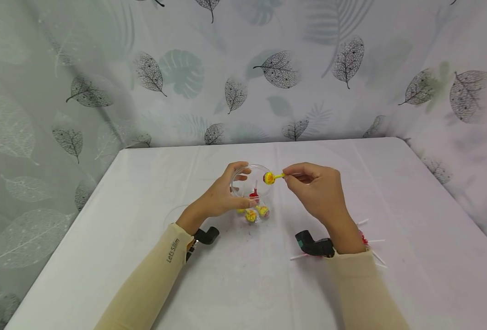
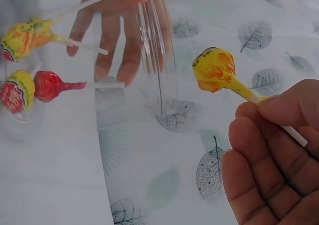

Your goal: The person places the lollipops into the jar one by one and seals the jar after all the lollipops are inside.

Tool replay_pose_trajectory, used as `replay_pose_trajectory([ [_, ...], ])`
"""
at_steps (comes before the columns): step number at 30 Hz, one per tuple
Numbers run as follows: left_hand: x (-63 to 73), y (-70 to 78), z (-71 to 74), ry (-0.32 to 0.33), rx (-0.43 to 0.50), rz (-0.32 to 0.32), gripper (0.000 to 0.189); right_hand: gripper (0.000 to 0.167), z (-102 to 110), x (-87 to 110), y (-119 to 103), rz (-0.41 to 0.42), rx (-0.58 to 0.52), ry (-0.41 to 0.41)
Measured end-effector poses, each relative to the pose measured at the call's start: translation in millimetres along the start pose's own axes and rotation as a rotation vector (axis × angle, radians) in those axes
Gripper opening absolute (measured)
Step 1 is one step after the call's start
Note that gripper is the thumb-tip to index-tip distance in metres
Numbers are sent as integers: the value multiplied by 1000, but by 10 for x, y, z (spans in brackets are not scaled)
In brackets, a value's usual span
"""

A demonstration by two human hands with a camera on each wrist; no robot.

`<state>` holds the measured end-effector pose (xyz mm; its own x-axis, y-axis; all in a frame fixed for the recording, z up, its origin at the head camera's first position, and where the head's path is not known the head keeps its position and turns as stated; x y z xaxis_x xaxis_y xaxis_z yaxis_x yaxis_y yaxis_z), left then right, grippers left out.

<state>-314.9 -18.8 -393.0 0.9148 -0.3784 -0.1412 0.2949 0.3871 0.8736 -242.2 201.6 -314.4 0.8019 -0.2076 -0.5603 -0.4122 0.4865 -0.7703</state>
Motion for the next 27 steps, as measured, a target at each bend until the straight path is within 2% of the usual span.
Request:
replay_pose_trajectory([
  [9,-4,-3,-5,6,8,2,103,14,-119,41,-35,60,-4,6],
  [14,-5,-1,-2,8,3,0,102,14,-173,52,-32,68,-15,-11],
  [27,-4,-2,5,3,11,-10,104,16,-241,75,-14,78,35,-60],
])
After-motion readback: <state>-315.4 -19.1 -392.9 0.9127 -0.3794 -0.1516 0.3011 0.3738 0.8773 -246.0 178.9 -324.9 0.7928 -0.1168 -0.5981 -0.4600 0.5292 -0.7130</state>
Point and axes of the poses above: each hand's wrist, its own x-axis away from the middle knuckle, its own z-axis out of the back of the hand, y = z × x, the point moved 6 cm from there along -x, towards the middle knuckle, and after that the axes turned 12 degrees about y, right-handed, at the moved point
